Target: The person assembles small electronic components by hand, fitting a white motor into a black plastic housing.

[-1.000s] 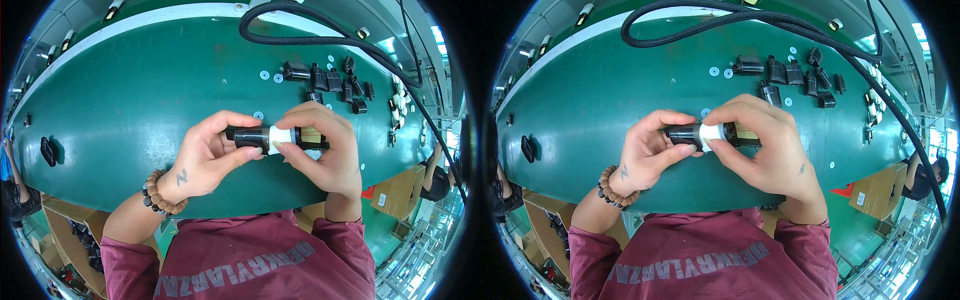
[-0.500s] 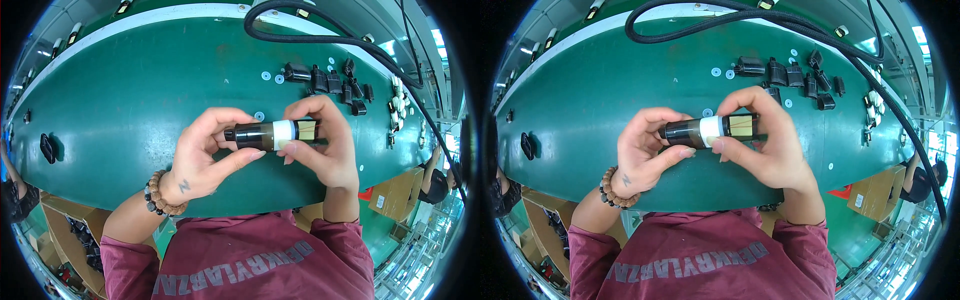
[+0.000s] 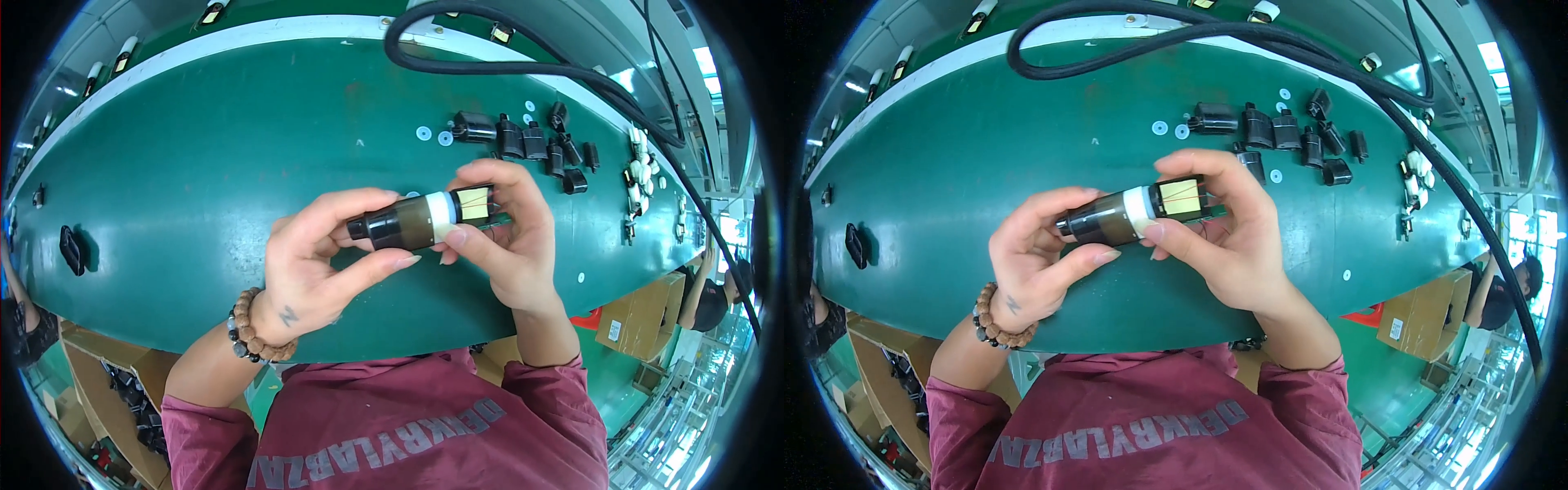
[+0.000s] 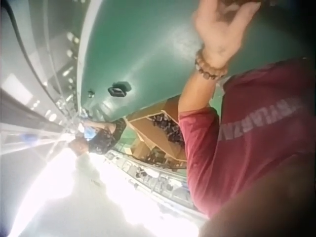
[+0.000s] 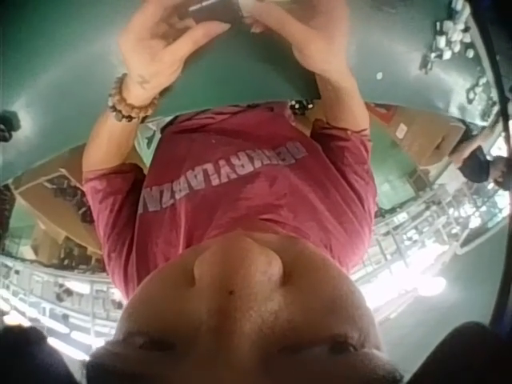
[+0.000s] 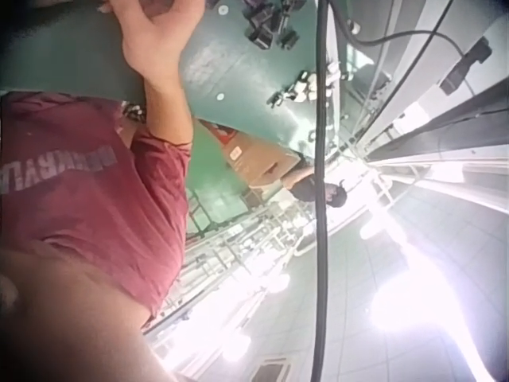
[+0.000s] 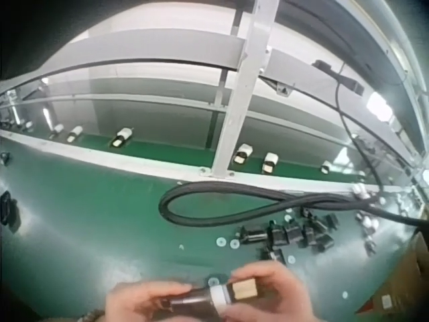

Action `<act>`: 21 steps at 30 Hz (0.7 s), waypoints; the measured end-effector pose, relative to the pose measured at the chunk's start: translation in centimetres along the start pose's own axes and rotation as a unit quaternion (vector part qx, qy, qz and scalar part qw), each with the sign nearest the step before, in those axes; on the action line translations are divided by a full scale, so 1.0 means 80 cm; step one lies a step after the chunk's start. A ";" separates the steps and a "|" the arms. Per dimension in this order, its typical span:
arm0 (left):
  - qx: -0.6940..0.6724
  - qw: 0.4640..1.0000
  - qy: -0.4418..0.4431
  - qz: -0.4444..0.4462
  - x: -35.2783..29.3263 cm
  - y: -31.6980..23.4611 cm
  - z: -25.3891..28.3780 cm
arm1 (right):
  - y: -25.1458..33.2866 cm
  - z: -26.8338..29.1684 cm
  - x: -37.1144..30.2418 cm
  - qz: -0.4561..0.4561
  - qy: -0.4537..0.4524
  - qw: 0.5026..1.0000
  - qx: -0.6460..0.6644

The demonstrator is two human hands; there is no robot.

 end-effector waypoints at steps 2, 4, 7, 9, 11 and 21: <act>0.005 1.000 0.005 -0.002 0.001 0.000 0.000 | -0.003 -0.001 -0.001 0.019 0.016 1.000 -0.015; 0.015 1.000 0.006 0.000 -0.001 -0.001 0.002 | -0.006 -0.008 -0.003 0.005 0.042 0.999 -0.013; 0.005 1.000 0.015 0.009 0.001 0.001 0.003 | -0.010 -0.017 -0.003 -0.005 0.091 0.996 -0.025; 0.030 0.999 0.022 -0.008 0.002 -0.003 0.002 | -0.007 -0.014 -0.004 -0.005 0.073 0.997 0.006; 0.019 1.000 0.011 -0.008 0.004 -0.009 -0.003 | -0.001 -0.012 0.000 0.032 0.023 0.999 0.030; 0.271 0.941 -0.068 -0.190 0.003 -0.055 0.003 | -0.063 -0.018 -0.006 -0.063 0.002 0.956 0.285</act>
Point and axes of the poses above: each hand's wrist, its own x-axis towards the middle knuckle, its own z-axis out of the back of the hand, y = z × x, the point moved 8 cm from there along x, towards the middle knuckle, and after that the axes turned 13 degrees about x, right-handed, at the moved point
